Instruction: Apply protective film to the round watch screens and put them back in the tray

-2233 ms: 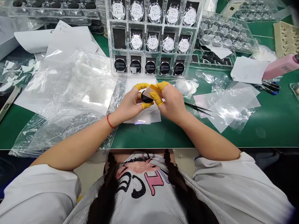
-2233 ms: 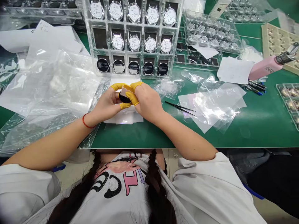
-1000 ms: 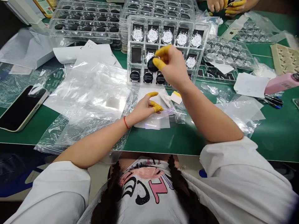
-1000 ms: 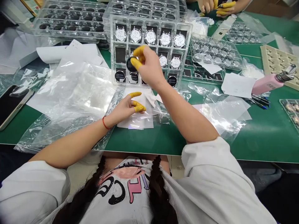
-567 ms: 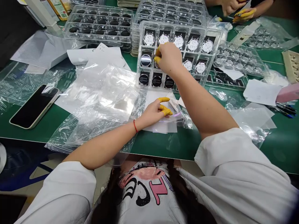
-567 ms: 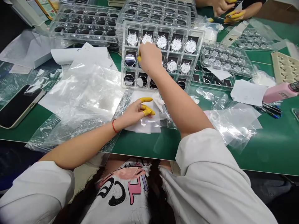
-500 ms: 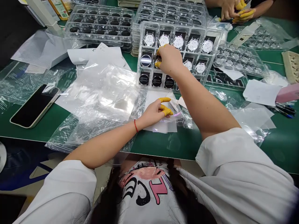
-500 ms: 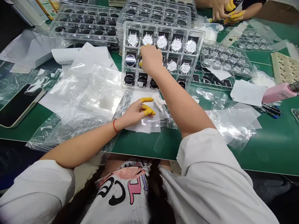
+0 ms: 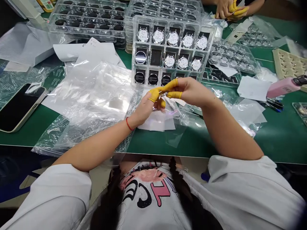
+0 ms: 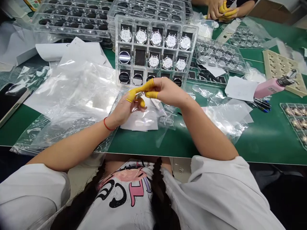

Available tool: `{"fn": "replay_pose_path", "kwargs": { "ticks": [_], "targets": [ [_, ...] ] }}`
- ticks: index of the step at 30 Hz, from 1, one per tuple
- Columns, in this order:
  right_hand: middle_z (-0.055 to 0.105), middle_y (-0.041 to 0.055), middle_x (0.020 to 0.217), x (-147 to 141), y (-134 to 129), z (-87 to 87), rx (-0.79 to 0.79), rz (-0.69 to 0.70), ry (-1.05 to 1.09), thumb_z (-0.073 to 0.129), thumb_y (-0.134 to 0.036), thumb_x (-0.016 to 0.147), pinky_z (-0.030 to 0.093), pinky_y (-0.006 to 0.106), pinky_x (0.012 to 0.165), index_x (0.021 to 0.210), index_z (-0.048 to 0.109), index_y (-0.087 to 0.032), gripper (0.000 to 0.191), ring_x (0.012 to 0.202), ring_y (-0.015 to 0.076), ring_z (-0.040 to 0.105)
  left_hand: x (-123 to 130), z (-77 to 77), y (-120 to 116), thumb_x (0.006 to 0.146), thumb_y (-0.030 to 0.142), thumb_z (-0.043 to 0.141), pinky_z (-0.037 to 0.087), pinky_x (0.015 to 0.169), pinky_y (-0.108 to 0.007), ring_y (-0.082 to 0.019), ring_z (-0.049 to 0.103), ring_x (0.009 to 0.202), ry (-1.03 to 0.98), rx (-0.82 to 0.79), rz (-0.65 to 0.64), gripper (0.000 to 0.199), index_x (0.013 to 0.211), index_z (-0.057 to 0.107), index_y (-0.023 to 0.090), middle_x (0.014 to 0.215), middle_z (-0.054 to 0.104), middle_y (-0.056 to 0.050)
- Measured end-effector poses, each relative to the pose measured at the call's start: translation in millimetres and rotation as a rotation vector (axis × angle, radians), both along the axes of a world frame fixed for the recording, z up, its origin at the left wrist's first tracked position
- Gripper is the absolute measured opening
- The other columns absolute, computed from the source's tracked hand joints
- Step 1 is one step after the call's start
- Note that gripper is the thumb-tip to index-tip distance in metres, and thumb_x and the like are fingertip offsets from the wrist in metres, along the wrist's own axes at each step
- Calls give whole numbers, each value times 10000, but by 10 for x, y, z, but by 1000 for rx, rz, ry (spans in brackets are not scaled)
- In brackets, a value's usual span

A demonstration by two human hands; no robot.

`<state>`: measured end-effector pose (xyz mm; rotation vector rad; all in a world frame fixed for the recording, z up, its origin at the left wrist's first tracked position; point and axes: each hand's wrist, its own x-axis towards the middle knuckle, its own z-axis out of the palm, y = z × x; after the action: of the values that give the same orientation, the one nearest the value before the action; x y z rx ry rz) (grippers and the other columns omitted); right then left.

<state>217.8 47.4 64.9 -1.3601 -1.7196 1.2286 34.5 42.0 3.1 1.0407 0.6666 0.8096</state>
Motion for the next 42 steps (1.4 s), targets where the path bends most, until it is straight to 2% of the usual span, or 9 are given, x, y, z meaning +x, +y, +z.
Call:
{"fn": "replay_pose_path", "kwargs": {
  "ticks": [6, 13, 17, 20, 22, 28, 32, 37, 42],
  "targets": [
    [680, 13, 807, 65, -291, -403, -4, -179, 155, 739, -383, 780, 534, 335, 687, 851, 666, -212, 199, 694, 135, 611, 46, -120, -59, 810, 293, 730, 549, 780, -313, -144, 644, 793, 121, 153, -88, 668, 1382, 391, 219, 918, 620, -19],
    [676, 58, 916, -125, -511, -428, 546, -167, -335, 603, -228, 855, 496, 423, 819, 846, 687, -243, 86, 896, 223, 592, 33, -141, -46, 680, 284, 836, 551, 808, -297, -163, 637, 917, 197, 284, -135, 684, 1263, 482, 233, 1141, 599, -55],
    [657, 48, 859, 401, -347, -396, 444, -294, -413, 601, -243, 858, 498, 406, 761, 873, 673, -244, 73, 808, 203, 583, 22, -101, -23, 700, 255, 819, 556, 726, -295, -148, 640, 803, 231, 230, -103, 588, 1183, 485, 233, 953, 598, -17],
    [580, 46, 700, 955, -139, -520, 224, -472, -635, 708, -281, 766, 490, 436, 722, 673, 603, -213, 156, 717, 212, 557, 9, -64, -30, 700, 204, 810, 550, 695, -288, -133, 638, 743, 212, 182, -124, 596, 1178, 455, 236, 872, 588, 8],
    [565, 63, 703, 1094, -62, -638, 275, -529, -733, 729, -318, 748, 487, 460, 761, 636, 574, -210, 220, 775, 242, 564, 5, -38, -50, 700, 173, 803, 564, 713, -293, -135, 658, 756, 200, 164, -144, 601, 1174, 439, 233, 871, 596, 11],
    [637, 102, 963, 430, -37, -860, 467, -236, -651, 582, -266, 857, 460, 459, 873, 921, 637, -215, 98, 958, 267, 561, 22, -7, -109, 710, 171, 795, 603, 773, -331, -170, 729, 789, 227, 130, -209, 564, 1130, 423, 229, 846, 640, 21],
    [617, 71, 842, 240, -129, -735, 388, -166, -617, 558, -232, 859, 460, 417, 799, 848, 623, -215, 68, 842, 231, 543, 17, -17, -97, 726, 171, 776, 603, 789, -339, -179, 744, 792, 249, 139, -176, 566, 1167, 426, 225, 811, 659, 27],
    [634, 52, 991, 18, -476, -474, 590, -87, -468, 560, -315, 905, 430, 461, 885, 896, 651, -275, 100, 967, 243, 536, -11, -27, -51, 723, 181, 768, 585, 767, -312, -173, 723, 818, 299, 237, -113, 571, 1202, 458, 209, 885, 672, 5],
    [618, 77, 1052, -194, -458, -601, 653, -91, -532, 459, -358, 962, 401, 506, 925, 975, 654, -288, 207, 1026, 267, 517, 9, -59, -58, 663, 170, 812, 566, 801, -307, -190, 694, 896, 328, 313, -80, 539, 1115, 519, 184, 963, 669, -28]
  ]
}}
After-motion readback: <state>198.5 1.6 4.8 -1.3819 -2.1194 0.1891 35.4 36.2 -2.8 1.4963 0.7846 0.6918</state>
